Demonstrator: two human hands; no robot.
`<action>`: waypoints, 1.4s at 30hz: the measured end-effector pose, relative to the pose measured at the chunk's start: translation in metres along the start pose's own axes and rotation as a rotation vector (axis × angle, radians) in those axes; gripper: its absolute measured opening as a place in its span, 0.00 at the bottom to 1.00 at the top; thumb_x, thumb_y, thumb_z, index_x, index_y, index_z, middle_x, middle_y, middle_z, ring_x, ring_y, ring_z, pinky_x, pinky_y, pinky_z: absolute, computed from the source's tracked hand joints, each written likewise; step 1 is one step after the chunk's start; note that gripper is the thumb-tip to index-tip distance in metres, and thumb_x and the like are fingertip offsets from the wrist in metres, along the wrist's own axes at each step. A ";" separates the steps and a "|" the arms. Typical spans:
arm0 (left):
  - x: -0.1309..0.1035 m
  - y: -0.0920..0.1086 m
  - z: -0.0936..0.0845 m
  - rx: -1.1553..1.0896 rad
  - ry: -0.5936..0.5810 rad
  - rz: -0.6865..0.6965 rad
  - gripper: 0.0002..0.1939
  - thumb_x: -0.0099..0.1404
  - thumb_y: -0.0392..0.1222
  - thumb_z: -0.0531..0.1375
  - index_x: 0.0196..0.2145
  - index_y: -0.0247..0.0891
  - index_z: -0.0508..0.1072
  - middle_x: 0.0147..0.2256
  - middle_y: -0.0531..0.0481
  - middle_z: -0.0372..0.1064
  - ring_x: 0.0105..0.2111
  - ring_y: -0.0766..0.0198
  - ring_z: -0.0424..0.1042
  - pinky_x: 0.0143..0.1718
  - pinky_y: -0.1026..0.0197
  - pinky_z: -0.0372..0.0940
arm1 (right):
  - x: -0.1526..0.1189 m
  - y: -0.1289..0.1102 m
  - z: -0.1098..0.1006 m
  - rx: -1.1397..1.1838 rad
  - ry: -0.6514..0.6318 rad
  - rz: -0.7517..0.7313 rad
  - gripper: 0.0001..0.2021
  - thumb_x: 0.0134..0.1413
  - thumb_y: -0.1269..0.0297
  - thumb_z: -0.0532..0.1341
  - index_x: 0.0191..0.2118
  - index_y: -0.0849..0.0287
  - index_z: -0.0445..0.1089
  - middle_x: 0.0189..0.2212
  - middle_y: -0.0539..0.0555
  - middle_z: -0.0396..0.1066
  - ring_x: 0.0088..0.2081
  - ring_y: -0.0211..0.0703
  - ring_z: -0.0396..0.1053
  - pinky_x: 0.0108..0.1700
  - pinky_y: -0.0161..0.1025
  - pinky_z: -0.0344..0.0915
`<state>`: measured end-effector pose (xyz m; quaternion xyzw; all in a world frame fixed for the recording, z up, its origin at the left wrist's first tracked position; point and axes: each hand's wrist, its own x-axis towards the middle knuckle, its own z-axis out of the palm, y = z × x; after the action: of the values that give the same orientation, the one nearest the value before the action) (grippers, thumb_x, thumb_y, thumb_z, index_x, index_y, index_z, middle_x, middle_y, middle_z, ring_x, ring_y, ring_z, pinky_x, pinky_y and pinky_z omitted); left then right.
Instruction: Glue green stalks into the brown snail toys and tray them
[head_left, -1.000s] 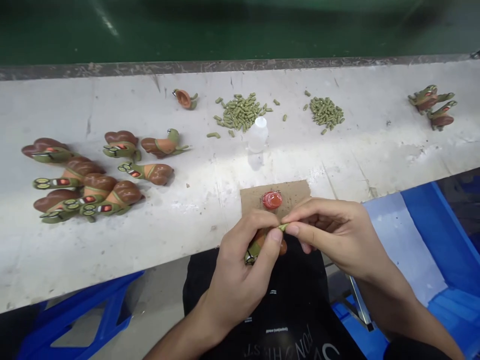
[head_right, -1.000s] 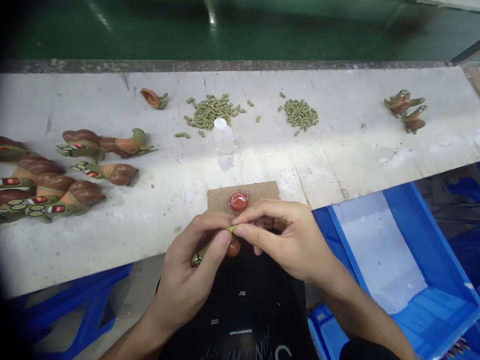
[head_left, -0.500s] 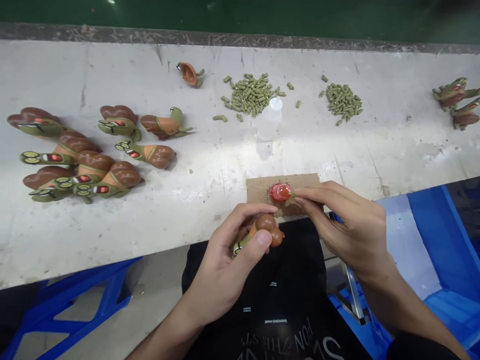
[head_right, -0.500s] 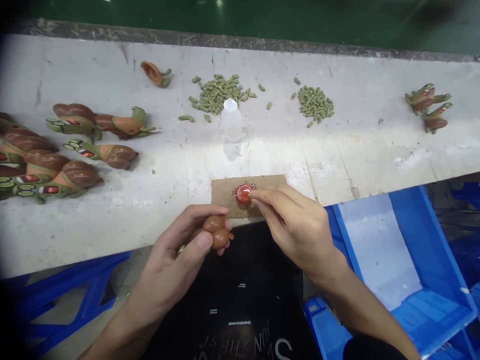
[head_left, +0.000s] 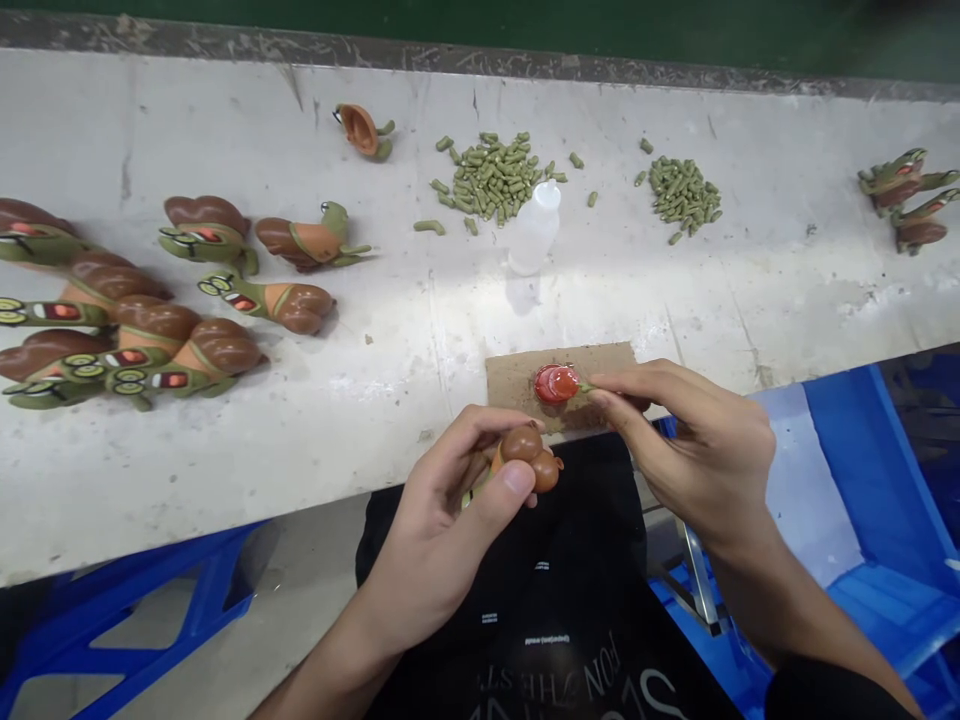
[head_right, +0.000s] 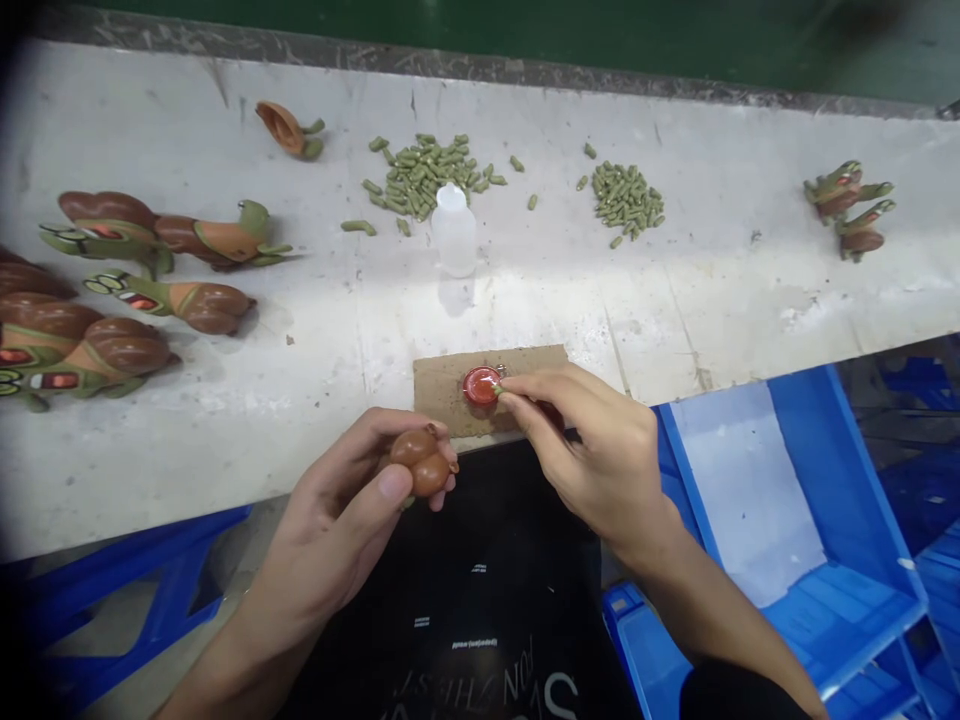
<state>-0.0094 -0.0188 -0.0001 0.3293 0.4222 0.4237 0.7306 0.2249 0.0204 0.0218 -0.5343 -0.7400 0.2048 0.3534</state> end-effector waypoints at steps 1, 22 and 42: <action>0.001 0.000 0.001 -0.003 0.004 0.003 0.10 0.84 0.54 0.71 0.55 0.49 0.86 0.42 0.52 0.84 0.40 0.66 0.80 0.45 0.67 0.77 | 0.000 0.000 0.001 0.042 0.012 0.069 0.09 0.73 0.78 0.74 0.47 0.56 0.88 0.40 0.51 0.90 0.36 0.40 0.86 0.40 0.36 0.83; 0.006 0.002 0.016 0.233 0.173 0.031 0.11 0.86 0.55 0.68 0.55 0.48 0.80 0.54 0.50 0.89 0.51 0.60 0.89 0.53 0.59 0.84 | 0.004 0.006 0.002 0.371 0.089 0.508 0.04 0.64 0.69 0.79 0.36 0.53 0.90 0.21 0.46 0.78 0.19 0.38 0.72 0.21 0.34 0.71; 0.001 0.006 0.020 0.279 0.181 0.081 0.07 0.84 0.50 0.71 0.55 0.50 0.83 0.47 0.53 0.89 0.46 0.60 0.89 0.52 0.58 0.82 | 0.004 0.015 -0.017 0.224 0.152 0.501 0.05 0.66 0.67 0.80 0.36 0.52 0.88 0.28 0.50 0.86 0.26 0.43 0.80 0.26 0.37 0.78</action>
<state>0.0073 -0.0178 0.0132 0.4049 0.5273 0.4179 0.6192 0.2460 0.0283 0.0242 -0.6719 -0.5291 0.3258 0.4030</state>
